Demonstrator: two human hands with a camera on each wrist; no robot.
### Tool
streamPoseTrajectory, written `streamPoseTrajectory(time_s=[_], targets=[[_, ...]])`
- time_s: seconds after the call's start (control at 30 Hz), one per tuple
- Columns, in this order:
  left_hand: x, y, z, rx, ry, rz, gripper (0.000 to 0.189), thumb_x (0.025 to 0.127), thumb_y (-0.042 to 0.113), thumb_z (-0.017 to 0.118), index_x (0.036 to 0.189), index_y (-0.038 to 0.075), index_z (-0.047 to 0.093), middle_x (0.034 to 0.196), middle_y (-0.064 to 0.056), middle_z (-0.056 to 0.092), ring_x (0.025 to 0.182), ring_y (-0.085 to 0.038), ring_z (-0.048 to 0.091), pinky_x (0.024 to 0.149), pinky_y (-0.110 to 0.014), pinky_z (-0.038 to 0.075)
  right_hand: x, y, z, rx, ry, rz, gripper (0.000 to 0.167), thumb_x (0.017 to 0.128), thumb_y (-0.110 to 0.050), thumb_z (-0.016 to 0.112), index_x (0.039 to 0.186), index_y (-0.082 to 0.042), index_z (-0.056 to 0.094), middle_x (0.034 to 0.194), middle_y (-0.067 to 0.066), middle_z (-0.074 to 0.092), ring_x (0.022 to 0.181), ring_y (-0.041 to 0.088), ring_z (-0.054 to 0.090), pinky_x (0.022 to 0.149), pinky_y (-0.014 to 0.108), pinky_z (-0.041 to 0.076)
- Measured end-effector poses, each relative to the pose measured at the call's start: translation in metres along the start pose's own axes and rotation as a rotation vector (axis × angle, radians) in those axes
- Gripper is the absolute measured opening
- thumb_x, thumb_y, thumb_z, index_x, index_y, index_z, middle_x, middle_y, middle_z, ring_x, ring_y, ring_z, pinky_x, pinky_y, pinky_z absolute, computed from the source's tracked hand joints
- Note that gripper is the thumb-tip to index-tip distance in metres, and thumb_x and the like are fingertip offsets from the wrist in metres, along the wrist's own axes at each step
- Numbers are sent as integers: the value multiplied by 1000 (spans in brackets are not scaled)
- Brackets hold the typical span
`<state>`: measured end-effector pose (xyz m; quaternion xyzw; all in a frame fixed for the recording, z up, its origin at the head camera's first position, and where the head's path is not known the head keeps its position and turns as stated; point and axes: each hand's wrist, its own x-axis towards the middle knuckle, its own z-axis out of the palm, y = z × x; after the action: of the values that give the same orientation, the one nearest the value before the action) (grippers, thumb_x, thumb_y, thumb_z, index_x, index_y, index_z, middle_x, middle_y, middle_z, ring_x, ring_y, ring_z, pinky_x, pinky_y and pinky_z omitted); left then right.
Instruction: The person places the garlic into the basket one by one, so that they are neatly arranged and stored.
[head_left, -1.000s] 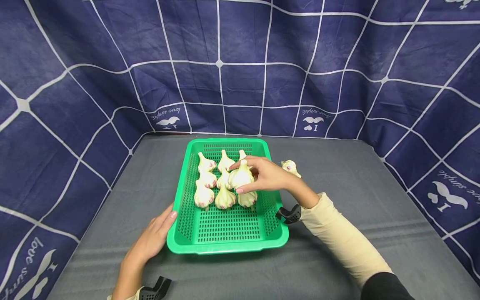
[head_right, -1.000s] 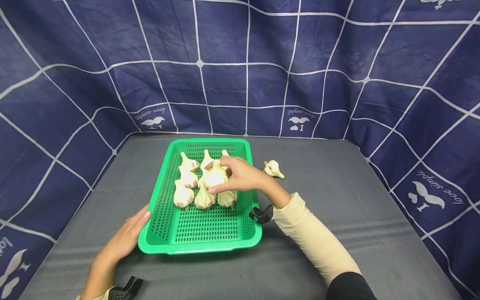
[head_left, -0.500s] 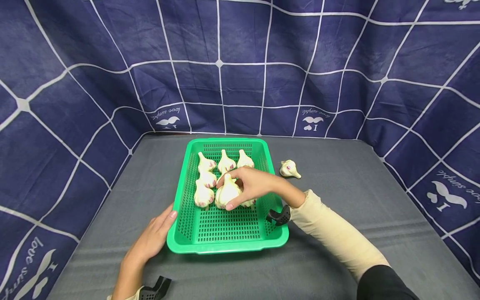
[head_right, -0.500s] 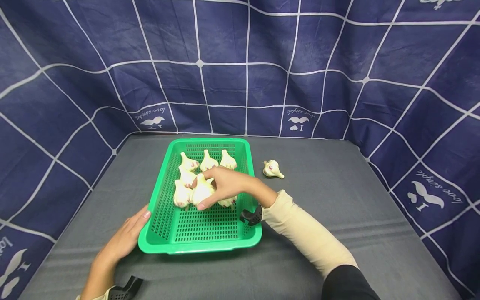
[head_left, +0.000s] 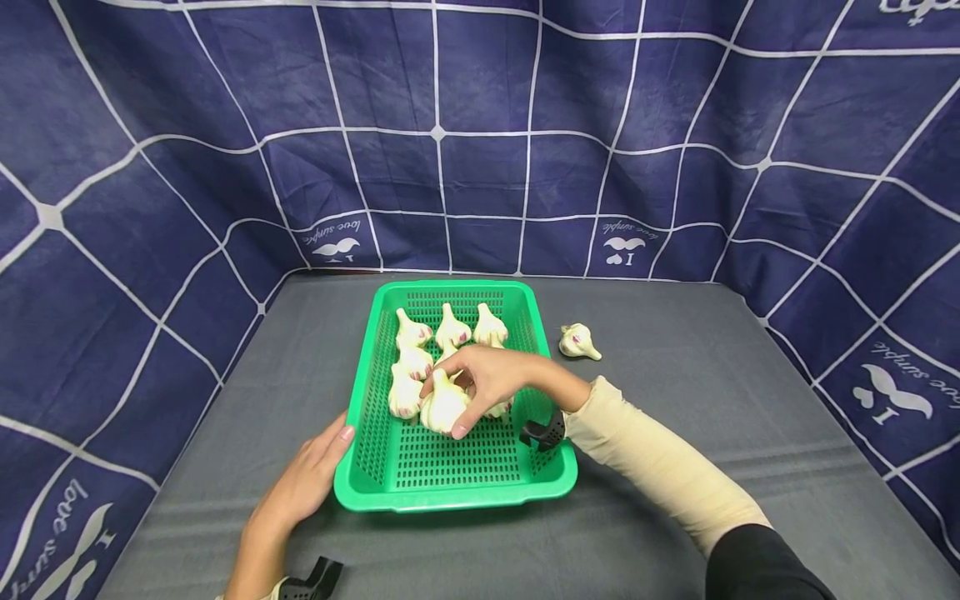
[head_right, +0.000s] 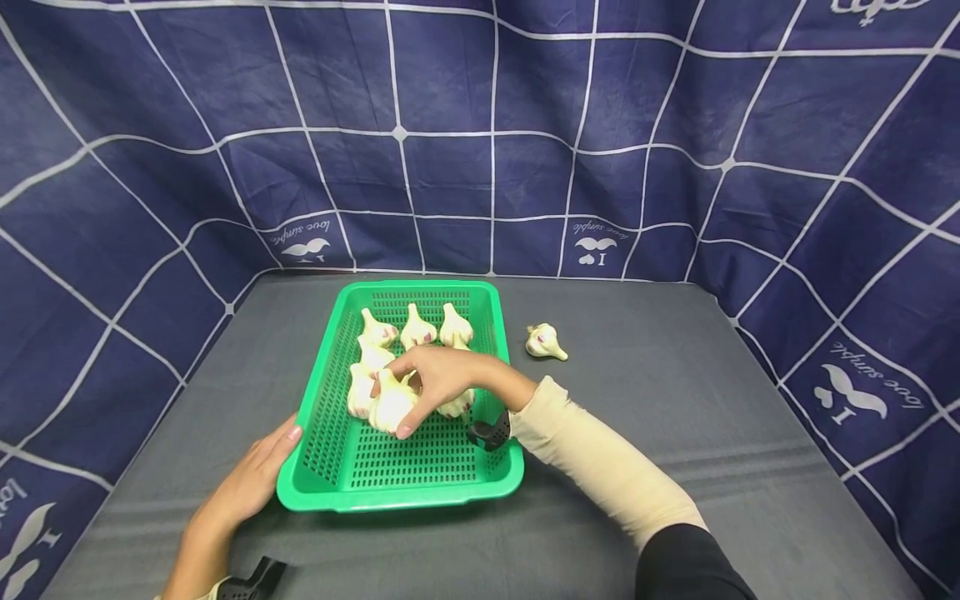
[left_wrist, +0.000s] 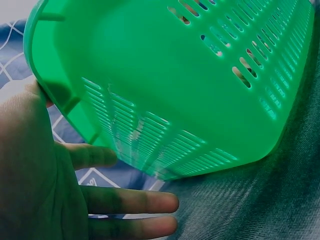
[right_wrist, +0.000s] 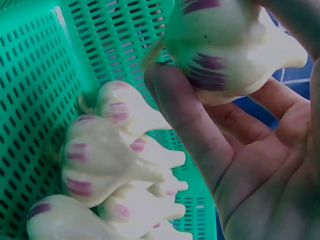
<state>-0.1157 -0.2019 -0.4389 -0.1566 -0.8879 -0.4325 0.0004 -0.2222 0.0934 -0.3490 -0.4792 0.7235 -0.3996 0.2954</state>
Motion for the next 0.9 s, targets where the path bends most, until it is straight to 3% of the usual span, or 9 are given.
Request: streamPoseTrajectory(time_s=[0.27,0.4,0.53,0.73,0.9], targets=[[-1,0,-1,-7,4,-2,50,109,28,32,151,2,38,142,-16,53,129,-29,48,102,-24,37,14,-3,4,-42,-36,-14,55,74,-14,88,123,-4,65,107,-5,66,72,6,57,62,24,47],[-1,-1,0,-12,13,17,49,109,26,32,150,0,39,143,-17,51,130,-31,47,100,-13,31,22,-3,11,-183,-11,-35,55,74,-20,88,123,-7,67,102,-5,63,72,10,51,64,22,45],[-1,-1,0,-13,21,27,49,109,25,33,150,0,40,143,-18,51,130,-32,47,99,-9,28,30,-5,21,-273,4,24,58,73,-23,89,124,-7,65,107,-3,64,82,9,57,71,20,48],[-1,-1,1,-7,21,31,48,109,26,33,150,2,41,143,-16,52,129,-31,48,100,-12,31,40,-5,36,-390,-76,68,44,75,-24,89,107,-9,63,85,-2,58,68,6,52,64,18,42],[-1,0,1,-9,17,39,48,109,25,32,150,2,41,143,-16,52,130,-31,46,99,-10,29,45,-3,46,-430,-121,76,48,74,-24,89,115,-13,66,93,-9,59,76,5,54,68,17,44]])
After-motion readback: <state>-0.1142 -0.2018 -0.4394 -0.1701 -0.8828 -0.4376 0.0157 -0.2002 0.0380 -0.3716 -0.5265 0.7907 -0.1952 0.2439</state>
